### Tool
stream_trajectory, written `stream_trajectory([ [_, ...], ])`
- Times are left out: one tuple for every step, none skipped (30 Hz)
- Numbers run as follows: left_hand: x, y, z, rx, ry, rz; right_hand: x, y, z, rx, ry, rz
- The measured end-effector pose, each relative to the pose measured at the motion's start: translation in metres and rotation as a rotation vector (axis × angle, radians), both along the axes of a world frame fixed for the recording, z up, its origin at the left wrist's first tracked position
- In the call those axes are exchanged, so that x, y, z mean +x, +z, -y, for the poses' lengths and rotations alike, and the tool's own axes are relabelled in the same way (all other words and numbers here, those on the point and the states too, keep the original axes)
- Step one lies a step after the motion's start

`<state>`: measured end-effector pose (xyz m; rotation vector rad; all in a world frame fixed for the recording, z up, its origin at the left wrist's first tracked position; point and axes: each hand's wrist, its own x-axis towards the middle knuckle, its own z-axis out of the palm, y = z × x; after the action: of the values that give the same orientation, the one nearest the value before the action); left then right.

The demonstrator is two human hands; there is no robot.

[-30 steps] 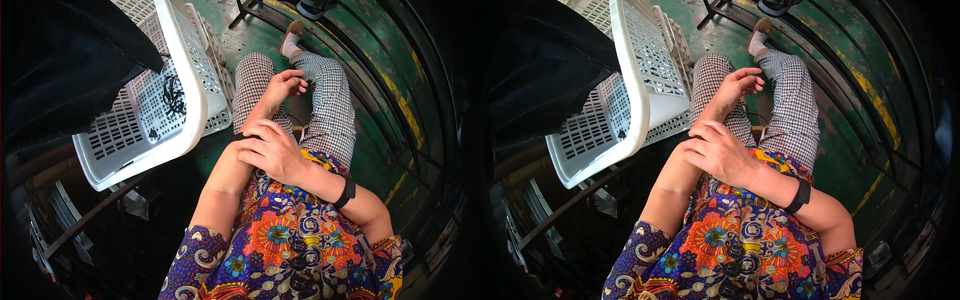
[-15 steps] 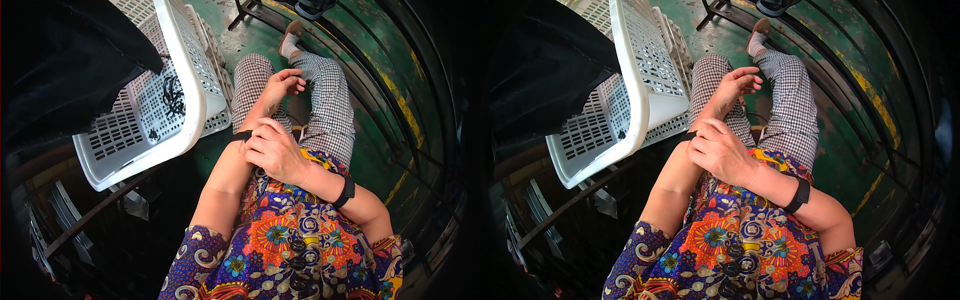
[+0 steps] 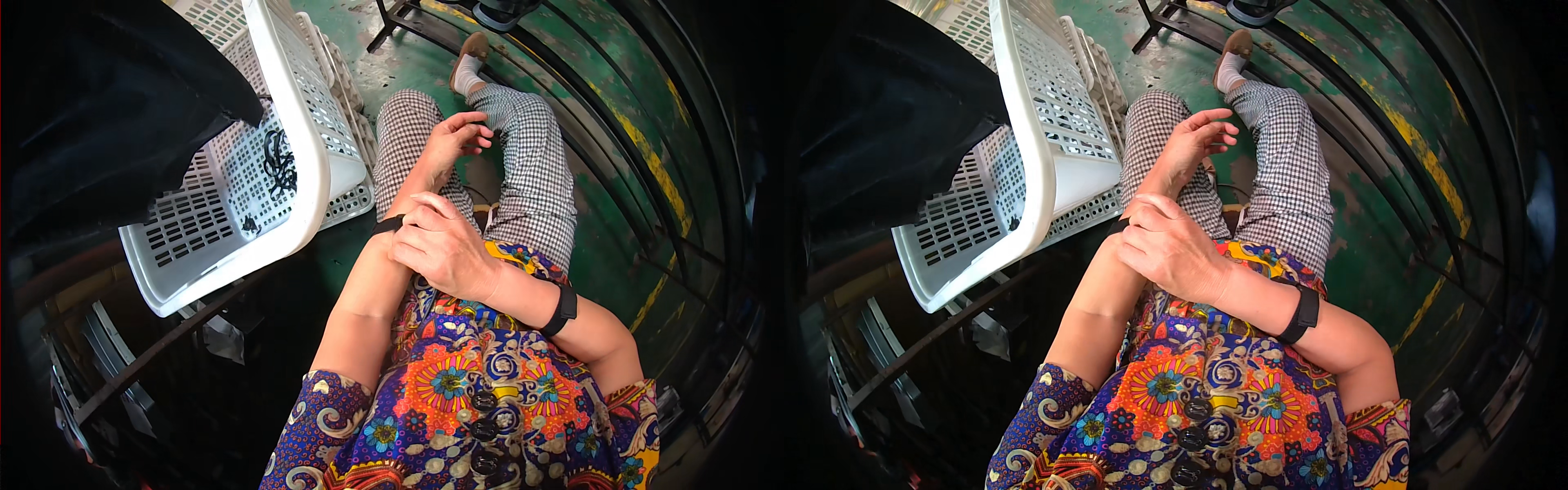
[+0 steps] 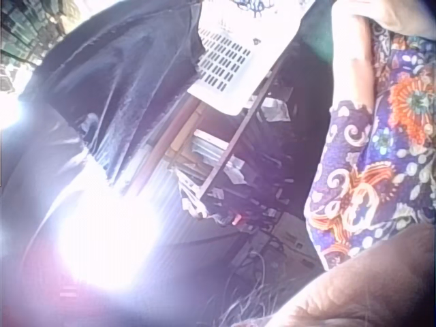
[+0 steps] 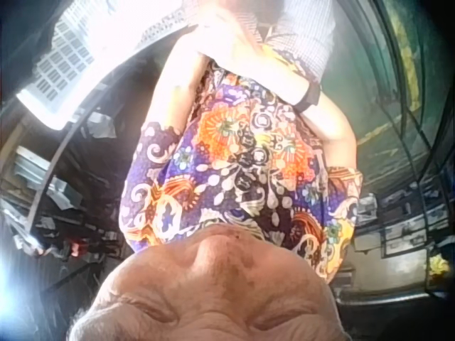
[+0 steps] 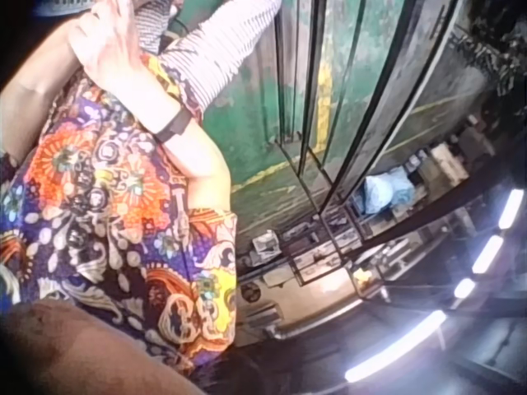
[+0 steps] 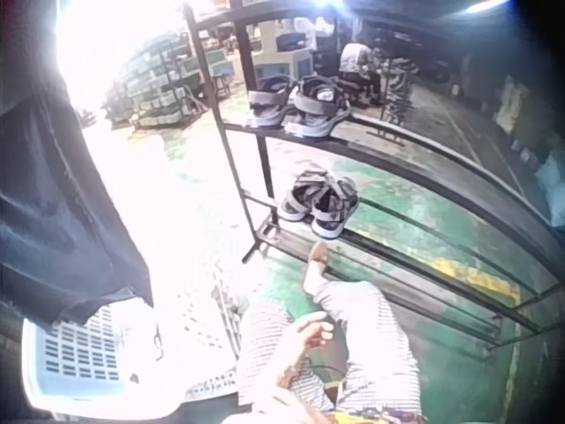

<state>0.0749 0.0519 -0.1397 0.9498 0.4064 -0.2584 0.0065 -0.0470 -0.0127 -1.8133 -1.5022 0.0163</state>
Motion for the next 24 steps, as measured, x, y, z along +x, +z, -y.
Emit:
stream_trajectory([
  [0.0001,0.0003,-0.0005,-0.008,-0.004,0.006,-0.0005,-0.0004,0.0005,-0.001,-0.005,0.002],
  [-0.0001,0.0006,-0.0012,-0.008,-0.007,0.009,-0.0014,-0.0009,0.0008,-0.012,0.005,0.008],
  [0.0002,0.0009,-0.0017,-0.014,-0.004,0.004,-0.0011,-0.0014,0.0019,-0.004,-0.007,0.011],
  [0.0007,0.001,-0.0019,-0.022,-0.007,-0.014,-0.003,-0.0021,0.0014,0.011,-0.037,0.01],
  [0.001,0.0013,-0.0018,-0.021,-0.009,-0.011,-0.0038,-0.0029,0.0013,0.021,-0.052,0.013],
  [0.0018,0.0014,-0.0024,-0.024,-0.009,-0.017,-0.0048,-0.0039,0.0008,0.041,-0.078,0.019],
  [0.0021,0.0017,-0.0023,-0.016,-0.007,-0.029,-0.0055,-0.0047,0.0009,0.002,-0.073,0.051],
  [0.002,0.0021,-0.0028,-0.014,-0.011,-0.025,-0.0065,-0.0053,0.0013,0.012,-0.073,0.056],
  [0.002,0.0023,-0.0027,-0.012,-0.011,-0.036,-0.0072,-0.0061,0.0003,0.015,-0.1,0.068],
  [0.0017,0.0026,-0.0029,-0.018,-0.013,-0.031,-0.0077,-0.0067,-0.0002,0.02,-0.126,0.08],
  [0.0018,0.0028,-0.0029,-0.03,-0.023,-0.031,-0.0078,-0.0069,0.0008,-0.011,-0.111,0.095],
  [0.0017,0.0029,-0.0028,-0.016,-0.021,-0.039,-0.0075,-0.0072,0.0012,-0.012,-0.096,0.096],
  [0.0016,0.0029,-0.0027,-0.029,-0.017,-0.036,-0.0073,-0.007,0.0016,-0.037,-0.074,0.092],
  [0.0014,0.0029,-0.0026,-0.039,-0.014,-0.039,-0.0068,-0.0067,0.0017,-0.036,-0.066,0.089],
  [0.0015,0.0026,-0.0024,-0.023,-0.005,-0.05,-0.006,-0.0065,0.0025,-0.036,-0.062,0.088],
  [0.0015,0.0024,-0.002,-0.028,-0.009,-0.023,-0.0055,-0.0061,0.0026,-0.042,-0.074,0.095],
  [0.0016,0.002,-0.0016,-0.02,-0.006,-0.024,-0.0053,-0.0057,0.0023,-0.038,-0.079,0.103],
  [0.002,0.0015,-0.0013,-0.016,-0.009,-0.023,-0.005,-0.0055,0.0019,-0.032,-0.082,0.111],
  [0.0024,0.0008,-0.001,-0.016,-0.013,-0.019,-0.0048,-0.0056,0.0015,-0.029,-0.079,0.115],
  [0.0023,0.0002,-0.0009,-0.022,-0.007,-0.016,-0.0048,-0.0059,0.0009,-0.029,-0.086,0.114],
  [0.0017,-0.0004,-0.0009,-0.027,-0.002,-0.017,-0.0049,-0.0065,0.0003,-0.008,-0.099,0.134],
  [0.0012,-0.0012,-0.0009,-0.025,-0.011,-0.026,-0.0054,-0.0072,-0.0002,0.011,-0.112,0.15],
  [0.0012,-0.0022,-0.0009,-0.025,0.001,-0.019,-0.0054,-0.0084,0.0007,0.003,-0.091,0.137],
  [0.001,-0.0032,-0.0007,-0.032,0.006,-0.006,-0.0057,-0.0095,0.0012,0.001,-0.1,0.125],
])
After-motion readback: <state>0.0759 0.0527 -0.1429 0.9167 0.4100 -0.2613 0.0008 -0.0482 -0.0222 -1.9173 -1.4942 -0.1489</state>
